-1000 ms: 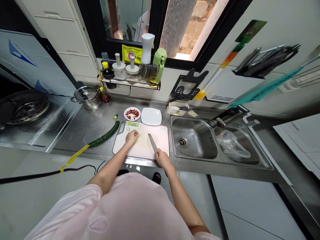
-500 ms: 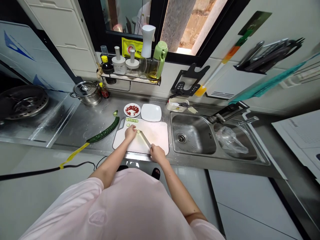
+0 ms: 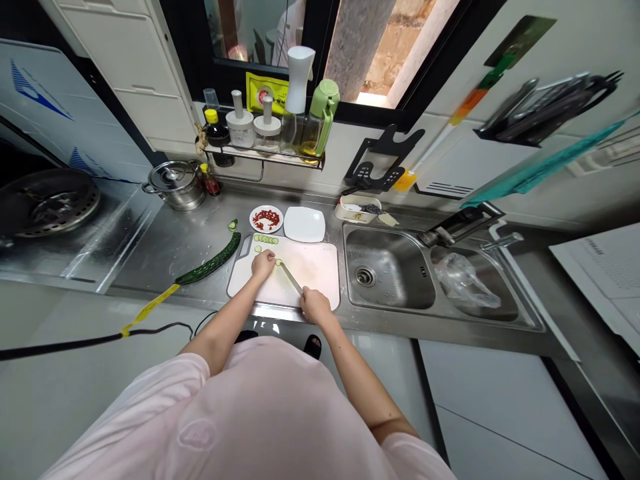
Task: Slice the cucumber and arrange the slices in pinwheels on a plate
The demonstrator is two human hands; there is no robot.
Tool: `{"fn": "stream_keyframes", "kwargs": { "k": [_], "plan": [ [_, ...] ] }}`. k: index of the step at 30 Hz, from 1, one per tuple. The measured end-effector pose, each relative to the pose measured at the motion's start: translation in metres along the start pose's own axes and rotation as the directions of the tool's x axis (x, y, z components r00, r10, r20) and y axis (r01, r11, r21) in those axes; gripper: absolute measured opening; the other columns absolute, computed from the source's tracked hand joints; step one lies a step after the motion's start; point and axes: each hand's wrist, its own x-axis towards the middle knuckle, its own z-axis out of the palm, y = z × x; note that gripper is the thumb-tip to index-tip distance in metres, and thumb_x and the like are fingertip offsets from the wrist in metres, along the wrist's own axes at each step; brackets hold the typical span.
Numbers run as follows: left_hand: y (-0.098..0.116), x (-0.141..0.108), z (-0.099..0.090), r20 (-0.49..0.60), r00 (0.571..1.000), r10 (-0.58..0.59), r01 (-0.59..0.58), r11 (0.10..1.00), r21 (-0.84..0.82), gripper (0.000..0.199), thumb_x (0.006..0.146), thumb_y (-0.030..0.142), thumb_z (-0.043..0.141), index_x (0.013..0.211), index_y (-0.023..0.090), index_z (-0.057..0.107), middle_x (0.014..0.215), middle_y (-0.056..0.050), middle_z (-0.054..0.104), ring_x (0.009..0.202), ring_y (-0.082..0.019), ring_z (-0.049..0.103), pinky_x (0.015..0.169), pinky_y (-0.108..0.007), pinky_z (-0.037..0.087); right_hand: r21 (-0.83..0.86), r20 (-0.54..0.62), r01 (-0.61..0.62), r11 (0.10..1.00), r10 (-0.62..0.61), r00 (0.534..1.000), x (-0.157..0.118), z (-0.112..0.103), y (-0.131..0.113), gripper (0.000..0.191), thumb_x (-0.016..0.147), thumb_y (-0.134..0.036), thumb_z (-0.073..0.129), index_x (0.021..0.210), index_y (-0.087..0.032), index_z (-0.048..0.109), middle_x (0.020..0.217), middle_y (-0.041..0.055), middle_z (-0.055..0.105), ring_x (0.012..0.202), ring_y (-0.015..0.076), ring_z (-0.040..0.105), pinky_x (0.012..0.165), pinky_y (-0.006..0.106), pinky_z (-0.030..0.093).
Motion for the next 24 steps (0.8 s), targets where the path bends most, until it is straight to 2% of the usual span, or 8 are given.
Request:
{"fn": "stream_keyframes", "kwargs": {
  "k": [12,24],
  "plan": [
    [0.0,0.009,-0.002,0.047,0.998,-0.035,0.035,0.999,0.0,0.019,0.073,0.022,0.058,0.09,0.027,0.066,0.087,0.001,0.069,0.084,-0.017,0.062,0.069,-0.025,0.042,0.011,0.053,0.022,1.0,-0.023,0.998,0.009,-0.003,0.001,0.028,0.09,-0.017,0.036,0.111,-0.018,0.055,0.103,0.0139,0.065,0.094,0.0226,0.062,0.074,0.03,0.041],
    [-0.001,0.01,-0.002,0.052,0.999,-0.016,0.016,1.0,-0.002,0.018,0.073,0.022,0.06,0.09,0.026,0.066,0.086,0.001,0.069,0.084,-0.016,0.062,0.069,-0.024,0.041,-0.021,0.082,0.052,0.998,-0.05,0.995,0.02,-0.014,-0.005,0.028,0.088,-0.013,0.038,0.109,-0.018,0.055,0.101,0.0123,0.066,0.092,0.0232,0.063,0.071,0.029,0.043]
  ]
}}
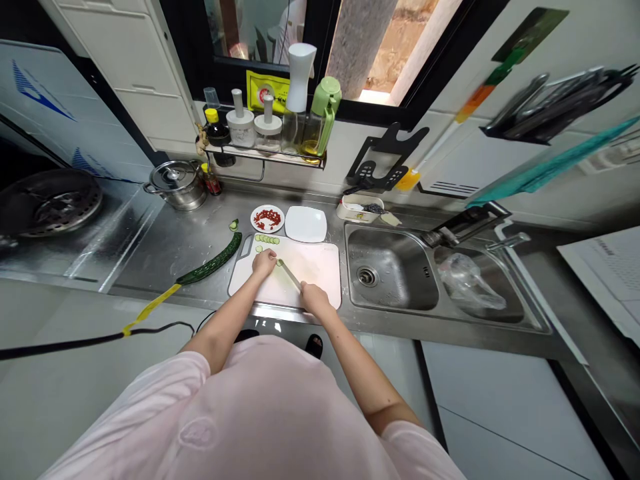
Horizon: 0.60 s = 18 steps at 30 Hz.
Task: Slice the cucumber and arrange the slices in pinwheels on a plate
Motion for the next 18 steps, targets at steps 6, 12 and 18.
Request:
{"fn": "stream_keyframes", "kwargs": {
  "k": [6,12,18],
  "plan": [
    [0.0005,-0.0003,-0.0002,-0.002,1.0,-0.007,0.007,1.0,-0.006,0.017,0.074,0.021,0.06,0.09,0.026,0.066,0.088,0.001,0.07,0.086,-0.016,0.062,0.071,-0.023,0.042,-0.01,0.006,-0.005,1.0,0.005,1.0,0.0033,-0.002,-0.0014,0.028,0.089,-0.015,0.037,0.111,-0.018,0.055,0.103,0.0131,0.066,0.095,0.0228,0.063,0.073,0.029,0.044],
    [0.0008,0.0013,-0.0006,0.011,1.0,-0.029,0.03,1.0,-0.009,0.017,0.073,0.022,0.062,0.089,0.026,0.066,0.089,0.001,0.07,0.086,-0.016,0.062,0.07,-0.024,0.042,-0.027,0.001,0.015,1.0,-0.015,1.0,0.0045,-0.0024,0.001,0.029,0.088,-0.014,0.037,0.11,-0.017,0.056,0.102,0.0137,0.066,0.094,0.0236,0.064,0.071,0.029,0.044],
    [0.0019,0.0015,-0.0023,0.023,0.999,-0.031,0.031,0.999,-0.006,0.017,0.073,0.024,0.063,0.089,0.026,0.066,0.09,0.0,0.069,0.086,-0.016,0.062,0.072,-0.023,0.043,-0.024,-0.002,0.014,1.0,-0.014,1.0,0.0056,-0.0033,0.0002,0.029,0.088,-0.014,0.036,0.109,-0.017,0.056,0.101,0.0135,0.066,0.094,0.0239,0.064,0.071,0.029,0.045]
  ]
}}
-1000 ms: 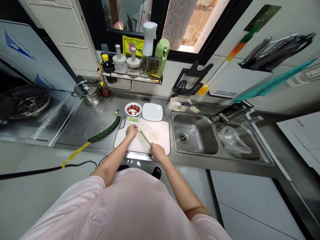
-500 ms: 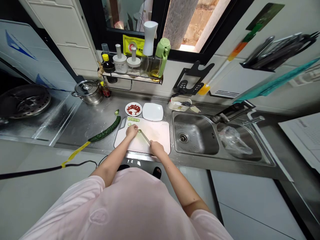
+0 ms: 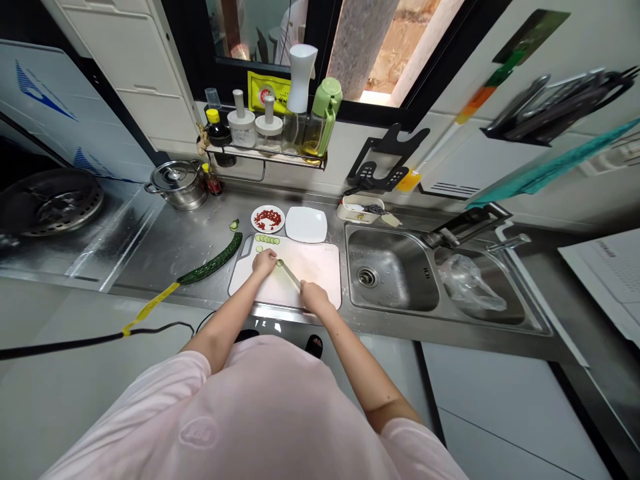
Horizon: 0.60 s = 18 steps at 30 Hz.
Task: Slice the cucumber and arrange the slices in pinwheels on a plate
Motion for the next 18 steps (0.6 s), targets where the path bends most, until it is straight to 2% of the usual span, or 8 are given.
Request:
{"fn": "stream_keyframes", "kwargs": {
  "k": [18],
  "plan": [
    [-0.0033,0.0026,0.0025,-0.001,1.0,0.005,-0.005,1.0,0.006,0.017,0.073,0.024,0.061,0.089,0.027,0.066,0.088,0.001,0.069,0.084,-0.016,0.062,0.068,-0.024,0.042,0.019,0.035,-0.011,1.0,0.01,0.999,-0.0006,-0.0062,-0.0043,0.03,0.088,-0.013,0.038,0.111,-0.017,0.056,0.104,0.0139,0.066,0.097,0.0227,0.063,0.073,0.029,0.044]
  ]
}}
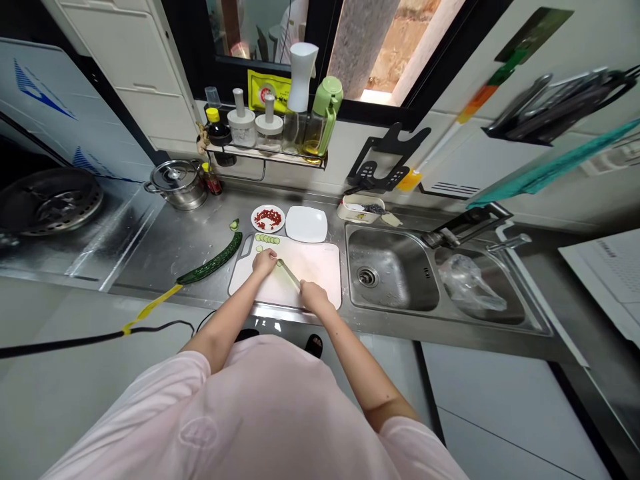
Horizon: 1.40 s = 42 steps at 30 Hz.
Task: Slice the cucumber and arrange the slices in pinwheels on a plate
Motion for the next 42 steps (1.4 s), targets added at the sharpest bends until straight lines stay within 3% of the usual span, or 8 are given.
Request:
{"fn": "stream_keyframes", "kwargs": {
  "k": [16,24,33,42],
  "plan": [
    [0.004,-0.002,-0.003,0.01,1.0,-0.011,0.011,1.0,-0.003,0.018,0.073,0.023,0.062,0.09,0.026,0.066,0.09,0.0,0.07,0.088,-0.016,0.062,0.072,-0.024,0.043,-0.015,0.005,-0.024,1.0,0.024,1.0,-0.004,0.002,-0.001,0.028,0.089,-0.013,0.038,0.11,-0.016,0.056,0.103,0.0135,0.066,0.096,0.0219,0.063,0.073,0.028,0.044],
    [0.003,-0.002,-0.002,0.0,1.0,-0.014,0.014,1.0,0.005,0.018,0.073,0.023,0.061,0.089,0.027,0.066,0.09,0.0,0.07,0.087,-0.017,0.062,0.071,-0.025,0.043,-0.027,0.014,-0.02,0.999,0.021,1.0,-0.015,0.01,0.011,0.027,0.089,-0.013,0.038,0.109,-0.016,0.056,0.102,0.0137,0.066,0.095,0.0222,0.063,0.072,0.028,0.044],
    [0.003,-0.002,-0.002,0.003,1.0,-0.007,0.007,1.0,0.005,0.017,0.073,0.024,0.062,0.088,0.027,0.066,0.09,0.001,0.07,0.087,-0.017,0.063,0.071,-0.025,0.043,-0.009,0.016,-0.008,1.0,0.008,1.0,-0.004,-0.001,-0.001,0.028,0.088,-0.012,0.038,0.11,-0.017,0.056,0.104,0.0136,0.065,0.096,0.0223,0.063,0.072,0.028,0.044],
    [0.004,-0.002,-0.003,0.009,1.0,-0.007,0.007,1.0,0.005,0.018,0.073,0.023,0.062,0.091,0.027,0.067,0.09,0.0,0.07,0.088,-0.017,0.063,0.073,-0.025,0.044,-0.02,0.007,-0.015,1.0,0.015,1.0,-0.005,0.004,0.004,0.027,0.087,-0.012,0.041,0.109,-0.017,0.057,0.104,0.0141,0.065,0.097,0.0224,0.063,0.073,0.028,0.045]
  ]
}}
